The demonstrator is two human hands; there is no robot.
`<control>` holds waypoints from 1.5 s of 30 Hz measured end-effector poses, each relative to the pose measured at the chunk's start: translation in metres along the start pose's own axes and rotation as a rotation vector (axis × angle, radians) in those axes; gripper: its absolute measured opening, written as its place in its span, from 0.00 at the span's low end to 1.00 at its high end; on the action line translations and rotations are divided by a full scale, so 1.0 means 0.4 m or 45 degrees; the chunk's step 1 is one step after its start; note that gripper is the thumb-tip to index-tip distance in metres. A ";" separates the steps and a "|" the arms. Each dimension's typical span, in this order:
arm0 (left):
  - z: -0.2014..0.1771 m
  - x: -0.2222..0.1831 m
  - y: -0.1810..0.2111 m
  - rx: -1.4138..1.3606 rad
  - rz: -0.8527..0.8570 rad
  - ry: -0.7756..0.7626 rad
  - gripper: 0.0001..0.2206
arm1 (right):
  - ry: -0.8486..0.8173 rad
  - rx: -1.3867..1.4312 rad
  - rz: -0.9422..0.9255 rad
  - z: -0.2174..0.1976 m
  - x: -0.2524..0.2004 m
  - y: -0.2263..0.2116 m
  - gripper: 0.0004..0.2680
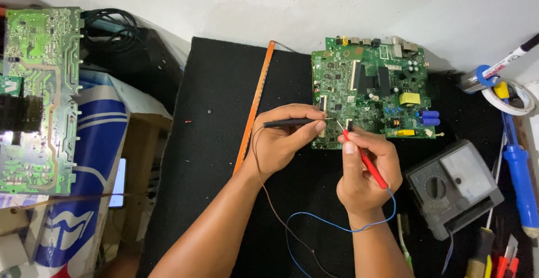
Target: Testing electrical components on a television circuit board using a multimeter
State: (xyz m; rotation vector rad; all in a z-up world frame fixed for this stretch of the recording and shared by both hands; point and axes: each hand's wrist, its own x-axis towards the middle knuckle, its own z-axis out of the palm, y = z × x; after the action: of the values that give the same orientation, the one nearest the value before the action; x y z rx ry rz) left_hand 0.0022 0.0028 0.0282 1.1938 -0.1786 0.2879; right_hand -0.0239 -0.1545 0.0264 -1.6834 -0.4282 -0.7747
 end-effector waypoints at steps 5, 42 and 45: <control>0.002 -0.001 0.009 -0.040 -0.029 0.013 0.06 | -0.002 0.005 0.008 -0.002 -0.003 0.005 0.04; -0.006 0.005 -0.015 0.291 0.146 -0.089 0.07 | 0.100 0.334 0.169 -0.007 0.040 -0.035 0.04; -0.014 0.001 -0.031 0.313 0.167 -0.068 0.06 | 0.061 0.150 0.175 -0.011 0.018 -0.018 0.05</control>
State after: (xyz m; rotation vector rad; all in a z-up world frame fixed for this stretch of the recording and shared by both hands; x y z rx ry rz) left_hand 0.0062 0.0039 0.0153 1.4370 -0.2743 0.4016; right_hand -0.0245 -0.1577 0.0369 -1.5640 -0.3151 -0.6750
